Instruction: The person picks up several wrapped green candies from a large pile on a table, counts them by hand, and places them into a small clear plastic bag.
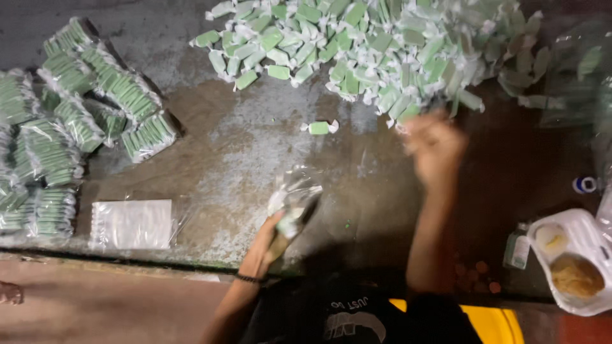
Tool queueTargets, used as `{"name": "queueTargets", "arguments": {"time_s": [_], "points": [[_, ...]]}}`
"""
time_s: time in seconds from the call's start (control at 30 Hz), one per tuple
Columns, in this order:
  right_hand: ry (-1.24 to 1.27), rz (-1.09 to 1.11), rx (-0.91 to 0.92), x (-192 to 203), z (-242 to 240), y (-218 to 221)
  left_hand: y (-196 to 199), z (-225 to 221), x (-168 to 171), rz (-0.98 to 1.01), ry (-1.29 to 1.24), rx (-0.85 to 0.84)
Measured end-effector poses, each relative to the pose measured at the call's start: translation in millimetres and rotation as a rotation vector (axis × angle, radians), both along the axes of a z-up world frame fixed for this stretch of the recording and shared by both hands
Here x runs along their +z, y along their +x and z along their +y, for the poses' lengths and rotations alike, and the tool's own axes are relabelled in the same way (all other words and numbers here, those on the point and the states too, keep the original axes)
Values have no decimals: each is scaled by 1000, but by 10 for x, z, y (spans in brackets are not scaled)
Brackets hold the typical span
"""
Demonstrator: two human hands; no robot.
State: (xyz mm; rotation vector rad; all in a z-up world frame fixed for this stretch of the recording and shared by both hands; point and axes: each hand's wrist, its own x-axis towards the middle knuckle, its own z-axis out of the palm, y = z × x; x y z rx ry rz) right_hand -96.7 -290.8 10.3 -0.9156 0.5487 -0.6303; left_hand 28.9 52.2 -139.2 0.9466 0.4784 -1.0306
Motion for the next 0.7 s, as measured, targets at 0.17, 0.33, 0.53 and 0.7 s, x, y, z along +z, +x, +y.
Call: {"name": "queueTargets", "arguments": {"time_s": [0.17, 0.33, 0.53, 0.7], "points": [[-821, 224, -119, -457, -896, 142, 304, 869, -862, 266, 3, 181], [-1460, 1198, -32, -1153, 245, 44, 514, 1456, -455, 171, -340, 249], [-1353, 897, -32, -782, 1331, -193, 624, 1821, -217, 95, -632, 390], [-1189, 579, -152, -787, 1082, -434, 667, 1877, -396, -58, -612, 348]]}}
